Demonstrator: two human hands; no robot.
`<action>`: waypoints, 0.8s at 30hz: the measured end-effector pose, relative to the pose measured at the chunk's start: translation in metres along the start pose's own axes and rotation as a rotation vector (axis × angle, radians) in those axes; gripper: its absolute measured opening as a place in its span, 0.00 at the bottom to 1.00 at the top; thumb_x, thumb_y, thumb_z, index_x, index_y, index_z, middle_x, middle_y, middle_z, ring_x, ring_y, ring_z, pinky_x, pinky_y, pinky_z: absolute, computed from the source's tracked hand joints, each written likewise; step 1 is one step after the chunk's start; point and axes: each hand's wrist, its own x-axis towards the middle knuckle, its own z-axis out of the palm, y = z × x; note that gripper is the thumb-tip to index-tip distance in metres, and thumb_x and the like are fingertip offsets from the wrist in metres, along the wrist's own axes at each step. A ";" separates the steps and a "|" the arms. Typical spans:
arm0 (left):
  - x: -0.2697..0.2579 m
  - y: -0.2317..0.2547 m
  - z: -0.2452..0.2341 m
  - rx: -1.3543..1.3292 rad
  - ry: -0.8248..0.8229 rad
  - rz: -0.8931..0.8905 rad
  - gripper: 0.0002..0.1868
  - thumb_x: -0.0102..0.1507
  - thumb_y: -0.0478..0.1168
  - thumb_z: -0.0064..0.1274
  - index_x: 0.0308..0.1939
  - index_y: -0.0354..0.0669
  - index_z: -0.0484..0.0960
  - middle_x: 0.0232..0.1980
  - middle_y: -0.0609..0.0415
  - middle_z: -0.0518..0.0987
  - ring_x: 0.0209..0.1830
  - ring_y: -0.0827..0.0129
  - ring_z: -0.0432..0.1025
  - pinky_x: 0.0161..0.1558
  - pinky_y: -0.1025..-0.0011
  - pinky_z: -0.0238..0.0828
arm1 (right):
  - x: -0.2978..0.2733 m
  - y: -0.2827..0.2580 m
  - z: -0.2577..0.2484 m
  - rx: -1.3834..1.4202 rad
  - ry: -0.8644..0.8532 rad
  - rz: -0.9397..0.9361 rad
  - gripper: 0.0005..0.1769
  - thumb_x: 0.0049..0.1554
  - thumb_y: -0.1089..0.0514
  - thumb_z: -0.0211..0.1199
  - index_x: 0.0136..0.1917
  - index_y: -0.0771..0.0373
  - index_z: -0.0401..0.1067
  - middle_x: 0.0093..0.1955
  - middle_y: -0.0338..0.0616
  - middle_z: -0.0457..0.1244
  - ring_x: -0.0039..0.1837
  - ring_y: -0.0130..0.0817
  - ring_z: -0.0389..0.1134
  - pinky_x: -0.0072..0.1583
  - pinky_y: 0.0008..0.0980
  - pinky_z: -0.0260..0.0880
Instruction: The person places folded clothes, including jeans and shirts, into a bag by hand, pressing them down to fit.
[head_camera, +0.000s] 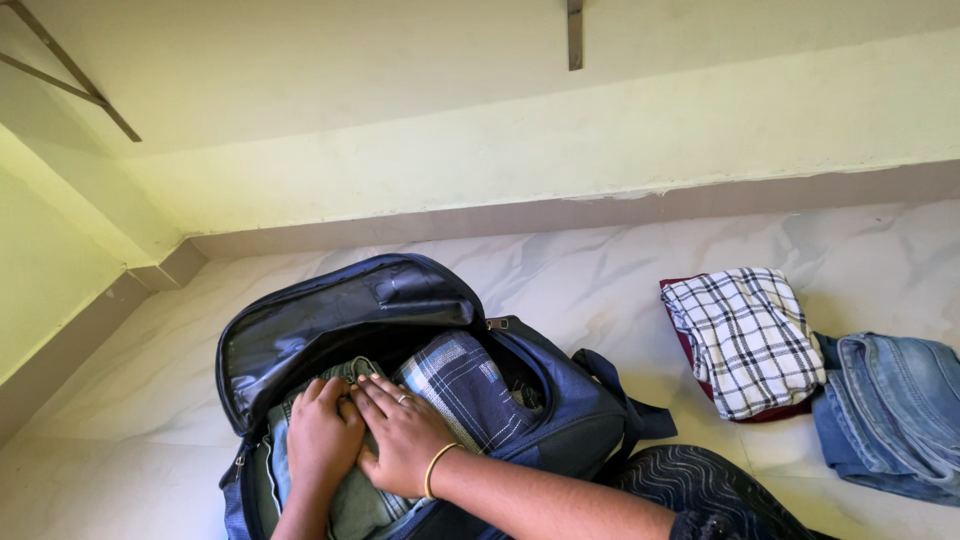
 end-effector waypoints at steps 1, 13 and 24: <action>-0.001 0.003 -0.001 0.012 -0.005 -0.012 0.09 0.59 0.38 0.50 0.41 0.45 0.83 0.44 0.50 0.79 0.49 0.51 0.72 0.50 0.55 0.72 | 0.000 0.002 0.003 -0.006 -0.013 0.005 0.44 0.57 0.46 0.52 0.78 0.73 0.51 0.83 0.60 0.45 0.85 0.49 0.41 0.79 0.45 0.39; -0.015 0.016 -0.011 -0.015 0.115 0.023 0.14 0.59 0.37 0.49 0.47 0.43 0.83 0.48 0.51 0.79 0.51 0.53 0.71 0.52 0.56 0.70 | -0.003 0.000 0.005 -0.102 -0.113 0.015 0.46 0.58 0.44 0.46 0.82 0.70 0.42 0.86 0.57 0.37 0.86 0.47 0.33 0.80 0.45 0.33; -0.014 0.013 -0.009 -0.012 0.082 -0.014 0.15 0.60 0.37 0.48 0.49 0.43 0.84 0.50 0.52 0.79 0.53 0.54 0.72 0.55 0.58 0.70 | 0.000 -0.001 0.004 -0.100 -0.165 0.051 0.45 0.60 0.42 0.44 0.82 0.68 0.40 0.86 0.54 0.36 0.86 0.45 0.31 0.80 0.45 0.31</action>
